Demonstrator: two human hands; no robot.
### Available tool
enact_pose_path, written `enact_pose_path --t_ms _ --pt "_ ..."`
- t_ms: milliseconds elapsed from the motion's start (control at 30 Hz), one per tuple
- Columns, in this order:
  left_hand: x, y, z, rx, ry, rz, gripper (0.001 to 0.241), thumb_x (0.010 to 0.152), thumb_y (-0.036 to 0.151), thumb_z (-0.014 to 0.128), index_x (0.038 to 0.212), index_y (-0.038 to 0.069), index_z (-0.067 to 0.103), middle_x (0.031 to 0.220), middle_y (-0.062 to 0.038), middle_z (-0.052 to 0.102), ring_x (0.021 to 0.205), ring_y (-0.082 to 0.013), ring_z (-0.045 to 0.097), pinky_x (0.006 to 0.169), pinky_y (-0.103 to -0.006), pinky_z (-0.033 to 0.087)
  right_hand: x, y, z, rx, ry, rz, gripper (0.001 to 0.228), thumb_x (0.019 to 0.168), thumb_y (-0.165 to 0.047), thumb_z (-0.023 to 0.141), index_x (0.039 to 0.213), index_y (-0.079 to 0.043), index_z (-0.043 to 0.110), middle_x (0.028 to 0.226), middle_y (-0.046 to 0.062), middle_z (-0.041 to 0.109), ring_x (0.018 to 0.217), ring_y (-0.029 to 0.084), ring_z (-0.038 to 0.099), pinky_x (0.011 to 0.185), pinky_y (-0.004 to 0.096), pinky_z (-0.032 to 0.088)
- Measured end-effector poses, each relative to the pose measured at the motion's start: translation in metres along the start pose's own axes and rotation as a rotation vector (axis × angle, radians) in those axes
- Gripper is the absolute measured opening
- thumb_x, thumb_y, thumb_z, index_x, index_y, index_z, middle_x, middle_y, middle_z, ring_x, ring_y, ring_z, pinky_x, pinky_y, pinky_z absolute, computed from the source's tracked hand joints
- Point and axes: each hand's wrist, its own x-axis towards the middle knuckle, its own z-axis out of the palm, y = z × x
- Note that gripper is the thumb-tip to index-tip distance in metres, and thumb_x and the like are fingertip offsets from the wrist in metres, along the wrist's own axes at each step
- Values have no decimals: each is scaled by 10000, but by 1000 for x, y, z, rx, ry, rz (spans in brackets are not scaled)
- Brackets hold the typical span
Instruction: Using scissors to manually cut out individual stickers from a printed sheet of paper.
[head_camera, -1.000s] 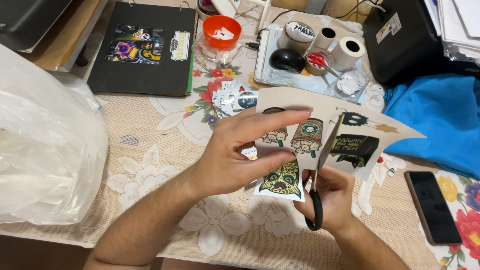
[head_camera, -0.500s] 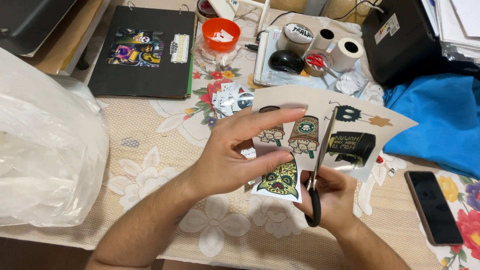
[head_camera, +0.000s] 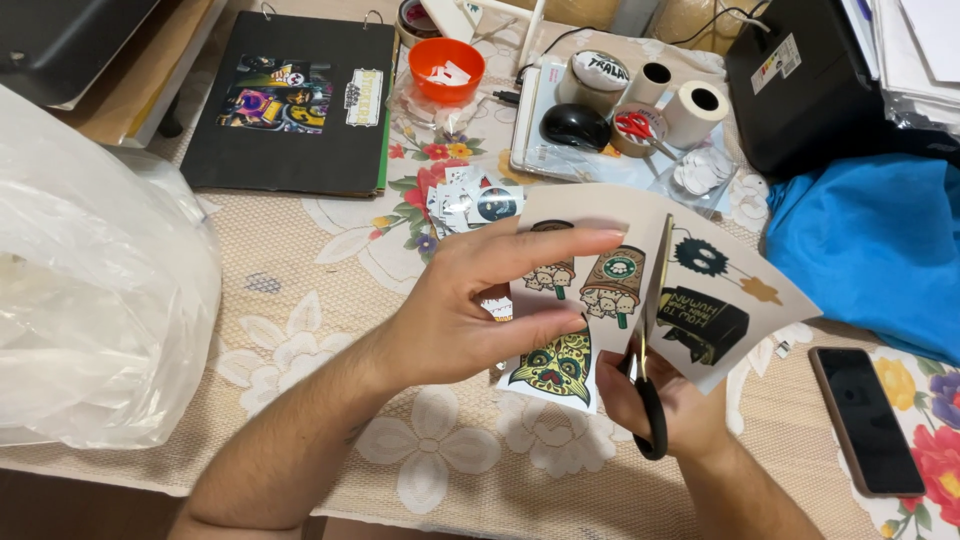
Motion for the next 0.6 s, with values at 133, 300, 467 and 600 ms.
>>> enact_pose_path --t_ms 133,300,467,600 --pt "-1 -3 -2 69 -2 27 452 965 154 760 1382 194 589 1443 -6 649 1107 -101 665 1000 -270 500 12 -18 7 48 -23 27 258 786 87 621 879 -81 449 660 56 450 554 125 486 466 258 404" --pt "0 -5 -4 42 -17 49 451 973 173 754 1391 185 584 1461 -23 642 1319 -135 679 1013 -276 469 -6 1 -3 -22 155 98 490 720 56 731 1159 -44 536 994 109 649 790 173 646 543 249 559" --pt "-2 -6 -4 -10 -35 29 453 1015 182 724 1428 238 548 1503 8 604 1341 -115 671 1316 -489 347 -4 -4 -3 -87 118 73 411 767 -32 731 1117 -42 516 760 77 617 593 153 620 493 305 552" --pt "-1 -5 -3 -4 -23 15 439 998 181 730 1408 210 575 1483 1 630 1100 -91 620 1033 -285 451 0 -8 -1 -57 89 56 461 782 -54 744 1181 -68 512 791 50 629 610 126 619 516 297 558"
